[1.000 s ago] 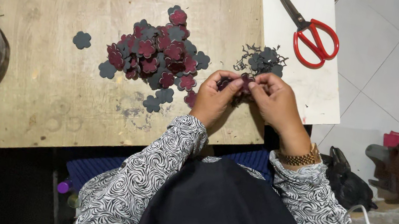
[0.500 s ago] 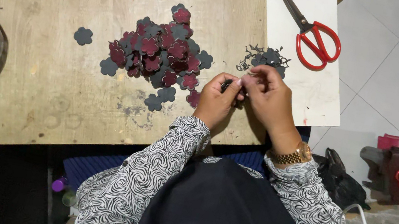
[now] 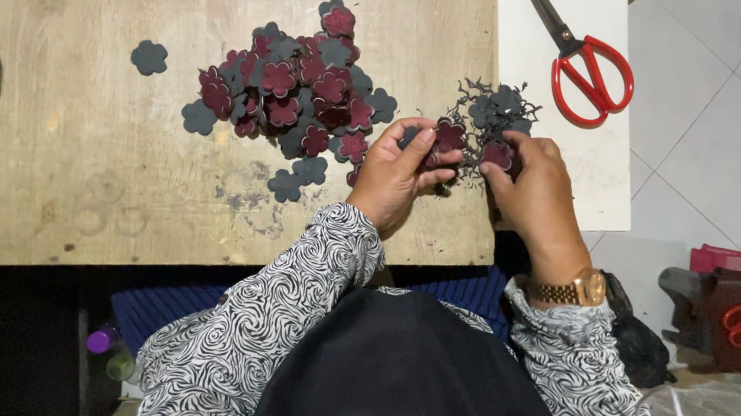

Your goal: The person separates flower-shaped fabric cutouts from leftover scraps on a wooden workboard and gathers them into a pile. They then pick up red-handled scissors and trim the edges of individual flower cutouts one at a time, holding each piece in one hand while cutting with the other.

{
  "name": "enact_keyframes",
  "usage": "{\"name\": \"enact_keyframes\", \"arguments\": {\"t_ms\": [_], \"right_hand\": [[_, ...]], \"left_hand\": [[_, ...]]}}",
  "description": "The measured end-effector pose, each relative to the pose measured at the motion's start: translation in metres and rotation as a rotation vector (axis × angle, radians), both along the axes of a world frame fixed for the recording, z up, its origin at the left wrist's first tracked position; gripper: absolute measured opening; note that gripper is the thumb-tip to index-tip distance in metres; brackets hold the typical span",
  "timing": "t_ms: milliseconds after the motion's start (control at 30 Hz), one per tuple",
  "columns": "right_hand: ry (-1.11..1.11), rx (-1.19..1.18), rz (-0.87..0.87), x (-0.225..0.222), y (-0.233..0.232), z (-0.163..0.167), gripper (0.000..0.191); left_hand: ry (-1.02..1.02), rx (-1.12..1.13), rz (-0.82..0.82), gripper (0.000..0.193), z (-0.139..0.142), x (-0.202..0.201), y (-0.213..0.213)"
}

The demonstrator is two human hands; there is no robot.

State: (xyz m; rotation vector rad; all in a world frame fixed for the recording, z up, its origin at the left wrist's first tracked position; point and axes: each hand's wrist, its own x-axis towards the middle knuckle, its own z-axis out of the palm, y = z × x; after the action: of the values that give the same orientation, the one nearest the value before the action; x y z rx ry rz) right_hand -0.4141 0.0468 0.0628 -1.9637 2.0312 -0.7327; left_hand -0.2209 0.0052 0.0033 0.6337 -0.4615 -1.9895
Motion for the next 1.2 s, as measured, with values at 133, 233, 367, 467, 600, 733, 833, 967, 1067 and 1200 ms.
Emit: {"name": "enact_keyframes", "arguments": {"t_ms": [133, 233, 367, 467, 600, 733, 833, 967, 1067, 1200], "right_hand": [[-0.090, 0.069, -0.037, 0.002, -0.004, 0.004, 0.035], [-0.304, 0.103, -0.133, -0.001, -0.006, 0.003, 0.022], [-0.699, 0.139, -0.157, -0.009, -0.011, -0.007, 0.009], [-0.882, 0.063, -0.046, -0.014, -0.015, -0.014, 0.012], [-1.088, 0.170, -0.071, -0.011, -0.012, -0.014, 0.014], [-1.174, 0.191, -0.043, 0.005, -0.009, -0.006, 0.020], [-1.134, 0.176, -0.043, 0.016, -0.007, -0.003, 0.029], [-1.047, 0.186, -0.057, 0.021, -0.007, -0.009, 0.021], [-1.029, 0.157, -0.048, 0.018, -0.008, -0.016, 0.013], [-1.158, 0.170, -0.109, 0.011, -0.007, -0.019, 0.010]], "left_hand": [[0.017, -0.003, -0.054, 0.027, 0.002, 0.006, 0.000], [0.014, -0.020, -0.078, 0.023, -0.001, 0.006, 0.001], [0.026, -0.001, -0.045, 0.016, -0.008, 0.004, 0.000], [0.000, -0.010, 0.003, 0.014, -0.011, 0.000, 0.001], [-0.083, -0.066, 0.074, 0.013, -0.009, -0.010, 0.006], [-0.141, -0.108, 0.047, 0.016, -0.005, -0.012, 0.007], [-0.125, -0.072, 0.021, 0.023, -0.003, -0.009, 0.008], [-0.073, -0.096, 0.028, 0.021, -0.001, -0.009, 0.008], [-0.071, -0.088, 0.051, 0.015, -0.001, -0.008, 0.008], [-0.049, 0.022, 0.128, 0.010, -0.001, -0.009, 0.005]]}}
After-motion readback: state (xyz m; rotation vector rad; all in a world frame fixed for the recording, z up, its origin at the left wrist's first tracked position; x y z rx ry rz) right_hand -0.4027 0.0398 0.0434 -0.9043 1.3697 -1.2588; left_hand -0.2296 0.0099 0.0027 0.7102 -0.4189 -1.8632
